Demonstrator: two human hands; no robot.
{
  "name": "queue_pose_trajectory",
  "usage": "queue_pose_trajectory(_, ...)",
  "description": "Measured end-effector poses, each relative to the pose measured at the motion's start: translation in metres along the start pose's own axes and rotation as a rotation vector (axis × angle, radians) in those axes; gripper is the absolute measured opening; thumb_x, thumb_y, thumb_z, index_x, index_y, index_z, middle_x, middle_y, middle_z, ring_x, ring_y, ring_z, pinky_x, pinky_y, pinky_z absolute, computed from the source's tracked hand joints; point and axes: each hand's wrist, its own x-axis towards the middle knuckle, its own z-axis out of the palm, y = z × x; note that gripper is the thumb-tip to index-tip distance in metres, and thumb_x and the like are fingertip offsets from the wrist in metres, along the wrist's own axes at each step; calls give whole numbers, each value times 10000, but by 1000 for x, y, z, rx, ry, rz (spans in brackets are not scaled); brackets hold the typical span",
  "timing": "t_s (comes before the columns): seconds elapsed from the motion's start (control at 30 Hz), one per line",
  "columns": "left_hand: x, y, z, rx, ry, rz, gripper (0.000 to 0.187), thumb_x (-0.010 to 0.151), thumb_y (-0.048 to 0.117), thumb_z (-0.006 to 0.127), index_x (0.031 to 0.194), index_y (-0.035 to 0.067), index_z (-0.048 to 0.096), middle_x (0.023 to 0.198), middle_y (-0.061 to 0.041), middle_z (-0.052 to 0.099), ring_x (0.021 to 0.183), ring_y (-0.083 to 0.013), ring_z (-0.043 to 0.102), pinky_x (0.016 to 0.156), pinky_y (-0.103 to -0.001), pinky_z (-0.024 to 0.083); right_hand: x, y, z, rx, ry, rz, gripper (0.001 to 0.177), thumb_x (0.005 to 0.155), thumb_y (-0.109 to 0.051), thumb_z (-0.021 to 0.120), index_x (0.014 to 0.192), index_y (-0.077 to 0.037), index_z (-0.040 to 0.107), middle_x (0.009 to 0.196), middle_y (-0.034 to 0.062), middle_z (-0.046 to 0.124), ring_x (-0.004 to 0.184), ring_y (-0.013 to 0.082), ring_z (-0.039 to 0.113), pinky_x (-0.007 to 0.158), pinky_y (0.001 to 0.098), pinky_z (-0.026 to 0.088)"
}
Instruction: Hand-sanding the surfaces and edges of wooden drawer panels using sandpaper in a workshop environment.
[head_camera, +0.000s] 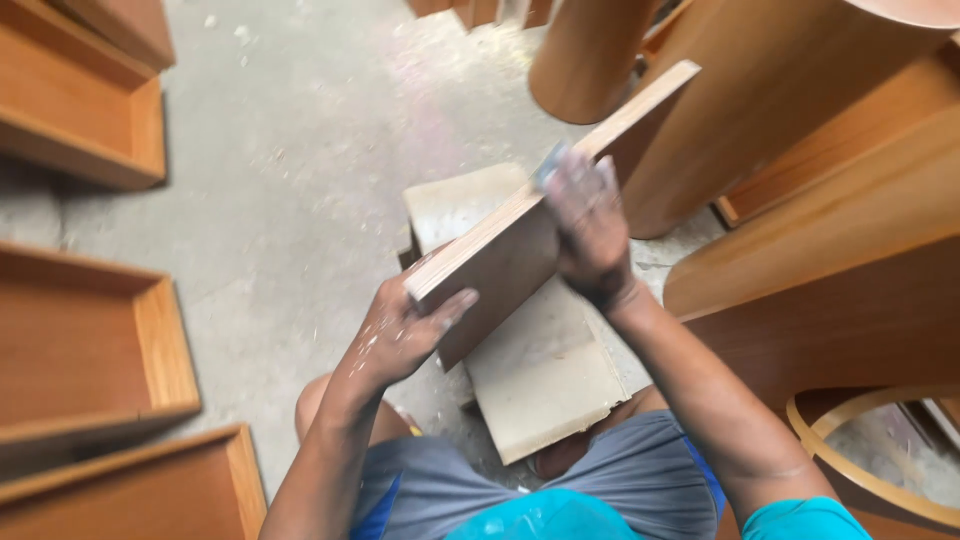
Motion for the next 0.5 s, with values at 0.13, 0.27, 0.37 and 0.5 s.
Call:
queue_pose_trajectory(0.13, -7, -15, 3, 49, 24, -225, 252, 905, 156, 724, 1127, 37, 733, 831, -59, 691, 783, -136, 612, 729, -338, 537, -9, 91, -26, -73, 18, 228, 465, 1071, 78, 401, 1518, 14, 510, 1573, 245, 440, 1485, 403, 386, 1271, 516, 260)
queue_pose_trajectory(0.27, -16, -25, 8, 49, 119, -446, 365, 879, 221, 761, 1222, 99, 733, 847, 38, 650, 802, -94, 601, 756, -253, 520, -60, 212, -37, -99, 167, 745, 338, 1045, -42, 567, 1371, 3, 647, 1379, 180, 655, 1299, 277, 617, 1141, 398, 449)
queue_pose_trajectory(0.37, -24, -53, 22, 130, 210, -227, 462, 887, 246, 776, 1309, 87, 675, 1104, 19, 749, 1027, -62, 652, 935, -264, 532, 15, 123, -82, 179, 206, 813, 337, 1109, -79, 514, 1439, -58, 578, 1375, 152, 649, 1191, 263, 731, 821, 331, 673)
queue_pose_trajectory(0.5, -18, -68, 47, -101, 432, -85, 443, 879, 169, 805, 1267, 0, 674, 1239, -94, 724, 1144, -130, 657, 1052, -281, 538, 80, 45, -106, 119, -389, 130, 326, 1162, 149, 434, 1466, 187, 545, 1474, 376, 572, 1377, 501, 575, 1203, 526, 442)
